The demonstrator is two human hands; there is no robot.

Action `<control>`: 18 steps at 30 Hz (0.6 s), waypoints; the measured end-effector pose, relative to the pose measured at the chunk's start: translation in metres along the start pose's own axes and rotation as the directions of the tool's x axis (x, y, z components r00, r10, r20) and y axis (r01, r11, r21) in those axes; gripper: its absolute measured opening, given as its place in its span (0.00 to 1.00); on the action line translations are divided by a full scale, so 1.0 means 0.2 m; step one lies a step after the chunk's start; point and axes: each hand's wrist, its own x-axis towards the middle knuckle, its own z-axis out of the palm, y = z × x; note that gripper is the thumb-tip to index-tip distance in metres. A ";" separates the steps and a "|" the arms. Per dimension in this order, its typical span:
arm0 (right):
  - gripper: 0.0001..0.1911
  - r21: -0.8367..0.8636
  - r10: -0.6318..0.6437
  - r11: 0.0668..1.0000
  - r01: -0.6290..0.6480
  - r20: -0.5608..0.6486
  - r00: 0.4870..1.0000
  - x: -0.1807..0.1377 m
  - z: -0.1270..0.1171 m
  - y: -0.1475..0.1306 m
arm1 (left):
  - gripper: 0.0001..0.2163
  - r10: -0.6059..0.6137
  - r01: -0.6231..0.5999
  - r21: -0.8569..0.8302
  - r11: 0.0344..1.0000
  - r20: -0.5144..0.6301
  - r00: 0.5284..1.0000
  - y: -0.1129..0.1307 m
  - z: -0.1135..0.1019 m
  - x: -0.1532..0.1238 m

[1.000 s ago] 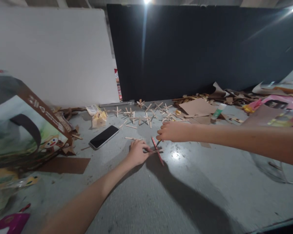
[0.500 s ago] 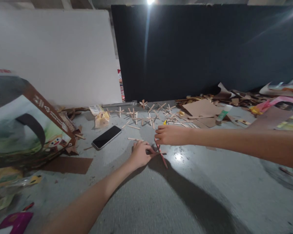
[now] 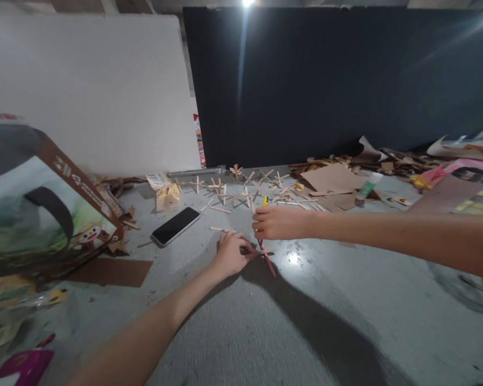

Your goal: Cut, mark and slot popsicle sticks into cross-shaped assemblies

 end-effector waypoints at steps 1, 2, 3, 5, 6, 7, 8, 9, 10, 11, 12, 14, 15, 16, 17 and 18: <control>0.14 -0.001 -0.008 1.000 0.008 0.000 1.000 0.01 0.00 0.00 | 0.08 0.002 -0.002 0.002 1.000 0.000 1.000 0.00 0.00 0.00; 0.14 0.001 -0.015 1.000 0.015 0.005 1.000 0.01 0.00 -0.01 | 0.07 0.001 -0.001 0.003 1.000 -0.001 1.000 0.00 0.00 0.00; 0.14 0.006 -0.020 1.000 0.020 0.013 1.000 0.02 0.00 -0.01 | 0.07 -0.001 0.001 0.005 1.000 -0.001 1.000 0.00 0.00 0.00; 0.13 0.025 -0.030 0.999 0.029 0.040 0.999 0.03 0.00 -0.03 | 0.06 -0.007 0.007 0.010 1.000 0.002 1.000 -0.01 0.01 0.00; 0.13 0.033 -0.036 0.999 0.035 0.051 0.998 0.03 0.00 -0.03 | 0.05 -0.010 0.010 0.013 1.000 0.008 1.000 -0.01 0.01 0.00; 0.13 0.036 -0.046 0.998 0.044 0.055 0.997 0.03 0.00 -0.03 | 0.05 -0.011 0.011 0.017 1.000 0.015 1.000 -0.01 0.00 0.00; 0.13 0.033 -0.053 0.998 0.051 0.051 0.997 0.03 0.00 -0.03 | 0.04 -0.011 0.010 0.021 1.000 0.023 1.000 0.00 0.00 0.00; 0.12 0.024 -0.050 0.998 0.049 0.039 0.998 0.02 0.00 -0.03 | 0.04 -0.011 0.010 0.026 1.000 0.030 0.999 0.00 0.00 0.00; 0.11 0.015 -0.037 0.999 0.036 0.022 0.999 0.01 0.00 -0.02 | 0.03 -0.009 0.008 0.031 1.000 0.036 0.999 0.00 -0.01 0.00; 0.10 0.014 -0.006 1.000 0.006 0.004 1.000 -0.01 -0.01 -0.01 | 0.02 -0.003 0.002 0.031 1.000 0.042 0.999 0.01 -0.01 -0.01; 0.09 0.033 0.038 0.999 -0.038 -0.010 0.999 -0.02 -0.03 -0.01 | 0.02 0.007 -0.009 0.028 1.000 0.050 0.999 0.01 -0.02 -0.01; 0.08 0.135 0.137 0.982 -0.130 -0.045 0.990 -0.06 -0.07 -0.02 | 0.02 0.028 -0.029 0.017 0.999 0.057 0.998 0.02 -0.03 -0.02; 0.09 0.217 0.194 0.961 -0.171 -0.085 0.977 -0.09 -0.10 -0.03 | 0.02 0.031 -0.031 0.010 0.999 0.056 0.998 0.02 -0.03 -0.03; 0.11 0.312 0.250 0.930 -0.196 -0.146 0.957 -0.11 -0.14 -0.06 | 0.02 0.028 -0.028 0.004 1.000 0.053 0.998 0.03 -0.03 -0.03; 0.14 0.409 0.296 0.892 -0.192 -0.209 0.932 -0.14 -0.17 -0.10 | 0.02 0.021 -0.021 0.000 1.000 0.047 0.999 0.03 -0.03 -0.04; 0.16 0.493 0.334 0.851 -0.181 -0.242 0.911 -0.16 -0.20 -0.14 | 0.01 0.012 -0.012 -0.004 1.000 0.039 0.999 0.03 -0.03 -0.04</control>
